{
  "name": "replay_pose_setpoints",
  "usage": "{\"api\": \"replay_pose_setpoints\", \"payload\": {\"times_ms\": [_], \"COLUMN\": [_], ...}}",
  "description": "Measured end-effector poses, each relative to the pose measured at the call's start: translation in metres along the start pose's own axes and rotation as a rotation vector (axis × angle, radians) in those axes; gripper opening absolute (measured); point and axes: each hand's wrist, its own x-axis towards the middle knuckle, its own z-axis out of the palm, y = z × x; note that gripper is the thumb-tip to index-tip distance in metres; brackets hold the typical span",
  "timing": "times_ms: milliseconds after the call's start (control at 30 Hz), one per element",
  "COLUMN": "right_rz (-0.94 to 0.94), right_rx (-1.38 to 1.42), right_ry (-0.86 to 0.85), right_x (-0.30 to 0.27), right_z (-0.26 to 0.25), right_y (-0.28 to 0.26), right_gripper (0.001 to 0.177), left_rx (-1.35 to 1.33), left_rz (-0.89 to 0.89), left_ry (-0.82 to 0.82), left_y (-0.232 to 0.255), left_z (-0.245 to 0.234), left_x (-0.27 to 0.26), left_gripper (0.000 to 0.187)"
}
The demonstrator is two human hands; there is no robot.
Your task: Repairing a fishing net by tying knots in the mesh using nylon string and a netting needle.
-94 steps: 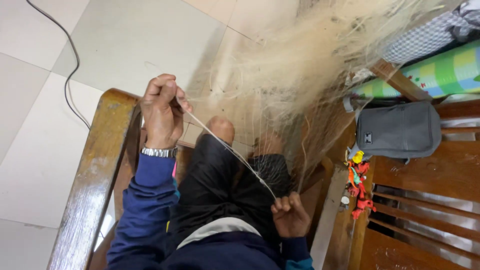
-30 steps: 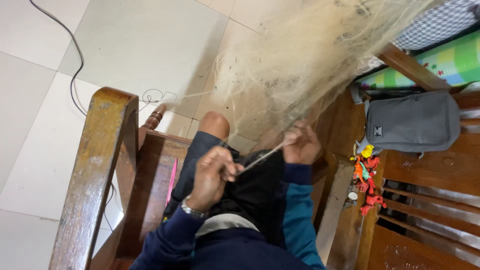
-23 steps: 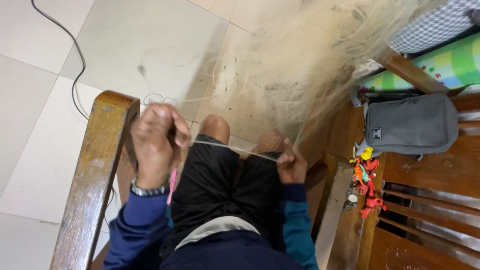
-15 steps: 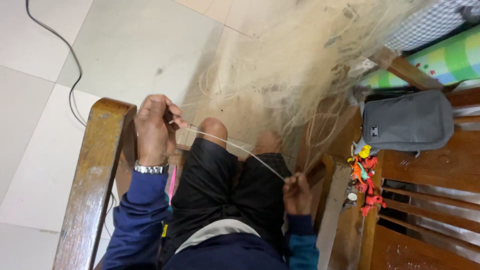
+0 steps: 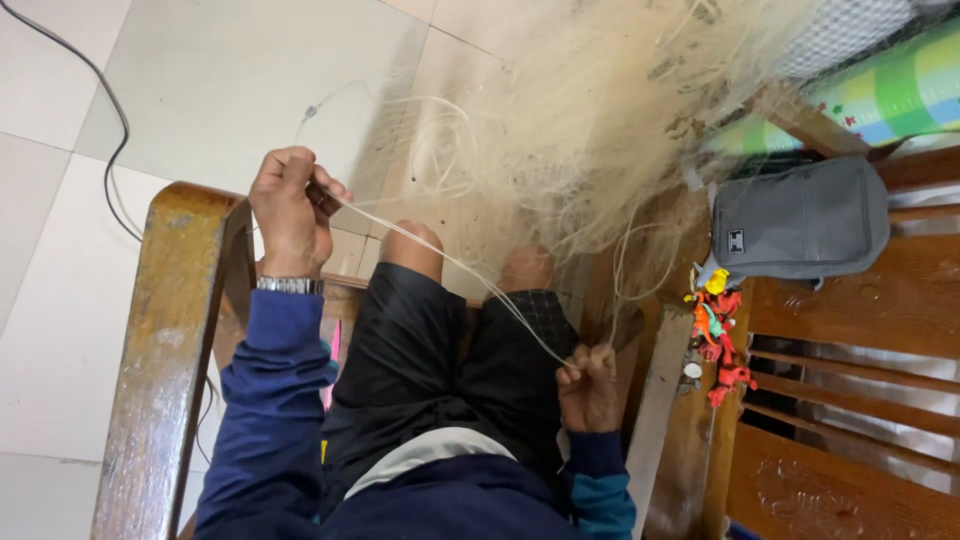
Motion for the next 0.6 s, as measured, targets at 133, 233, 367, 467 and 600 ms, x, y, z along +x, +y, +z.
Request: {"api": "replay_pose_setpoints", "payload": {"times_ms": [133,233,367,467,600], "right_rz": [0.073,0.052,0.049,0.073,0.045], "right_rx": [0.054,0.023,-0.041,-0.055,-0.204], "right_ry": [-0.067,-0.053,0.035,0.026,-0.020], "right_x": [0.014,0.027,0.036,0.029,0.015], "right_z": [0.027,0.031,0.051,0.086,0.126], "right_y": [0.005,0.012,0.026,0.036,0.040], "right_gripper": [0.012,0.012,0.013,0.018,0.019], "left_rx": [0.138,0.248,0.543,0.393,0.332], "left_rz": [-0.008,-0.072,-0.168,-0.522,-0.210], "left_ry": [-0.016,-0.039,-0.187,-0.512,-0.929], "left_y": [-0.011,-0.017,-0.027,-0.060,-0.113], "left_z": [-0.002,0.004,0.005,0.001,-0.002], "left_x": [0.027,0.024,-0.025,-0.103,-0.154], "left_gripper": [0.008,0.007,0.004,0.006,0.053]}}
